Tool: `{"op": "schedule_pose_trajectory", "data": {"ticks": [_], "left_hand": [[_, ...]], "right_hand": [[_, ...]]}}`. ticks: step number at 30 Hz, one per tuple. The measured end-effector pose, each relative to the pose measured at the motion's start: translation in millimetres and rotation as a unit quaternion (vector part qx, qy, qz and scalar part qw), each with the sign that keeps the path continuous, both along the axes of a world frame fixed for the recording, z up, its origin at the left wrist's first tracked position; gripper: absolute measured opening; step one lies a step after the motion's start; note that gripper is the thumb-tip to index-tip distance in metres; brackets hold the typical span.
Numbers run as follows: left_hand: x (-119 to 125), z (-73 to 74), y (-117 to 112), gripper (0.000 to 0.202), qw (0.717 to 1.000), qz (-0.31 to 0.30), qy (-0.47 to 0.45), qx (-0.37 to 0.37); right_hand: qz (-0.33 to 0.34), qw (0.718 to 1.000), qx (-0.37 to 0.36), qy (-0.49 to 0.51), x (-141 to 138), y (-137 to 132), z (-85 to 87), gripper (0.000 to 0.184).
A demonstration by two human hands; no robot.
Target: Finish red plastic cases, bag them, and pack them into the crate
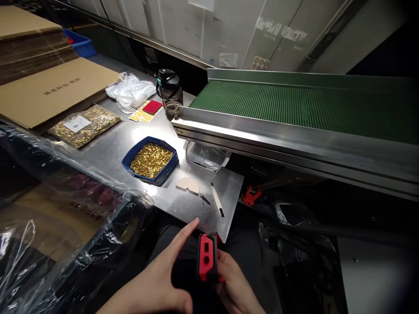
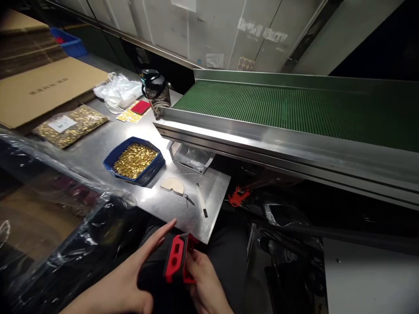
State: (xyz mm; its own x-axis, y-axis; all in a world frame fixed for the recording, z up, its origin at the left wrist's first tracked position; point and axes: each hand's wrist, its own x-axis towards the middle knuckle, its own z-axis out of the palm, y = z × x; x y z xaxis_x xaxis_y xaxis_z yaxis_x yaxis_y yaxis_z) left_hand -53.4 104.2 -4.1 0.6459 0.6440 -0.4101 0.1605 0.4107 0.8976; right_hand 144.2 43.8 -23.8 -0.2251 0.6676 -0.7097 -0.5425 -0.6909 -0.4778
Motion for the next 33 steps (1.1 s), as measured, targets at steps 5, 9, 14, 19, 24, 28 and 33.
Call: {"op": "schedule_pose_trajectory", "data": {"ticks": [5,9,14,19,24,28,33], "left_hand": [[25,8.4,-13,0.099,0.997,0.055,0.043,0.045],[27,5.4,-15,0.084,0.985,0.071,0.126,0.093],[19,1.5,-18,0.085,0.97,0.056,0.186,0.149],[23,-3.1,-24,0.09,0.956,0.063,0.227,0.175],[22,-9.0,-19,0.091,0.983,0.063,0.154,0.076],[14,-11.2,-12,0.058,0.991,0.097,-0.014,-0.089],[6,-10.8,-30,0.04,0.885,0.16,-0.212,-0.383]], "right_hand": [[0.064,0.998,-0.004,0.015,-14,3,4.7,0.032],[0.12,0.97,0.099,-0.186,-1,16,-10.8,0.032],[0.133,0.943,0.136,-0.273,23,32,-17.8,0.05],[0.199,0.963,0.129,-0.126,22,31,2.1,0.049],[0.154,0.983,0.074,-0.065,18,29,0.0,0.047],[0.173,0.981,0.068,-0.048,17,26,-3.9,0.051],[0.275,0.939,0.131,-0.158,19,24,7.3,0.05]]}}
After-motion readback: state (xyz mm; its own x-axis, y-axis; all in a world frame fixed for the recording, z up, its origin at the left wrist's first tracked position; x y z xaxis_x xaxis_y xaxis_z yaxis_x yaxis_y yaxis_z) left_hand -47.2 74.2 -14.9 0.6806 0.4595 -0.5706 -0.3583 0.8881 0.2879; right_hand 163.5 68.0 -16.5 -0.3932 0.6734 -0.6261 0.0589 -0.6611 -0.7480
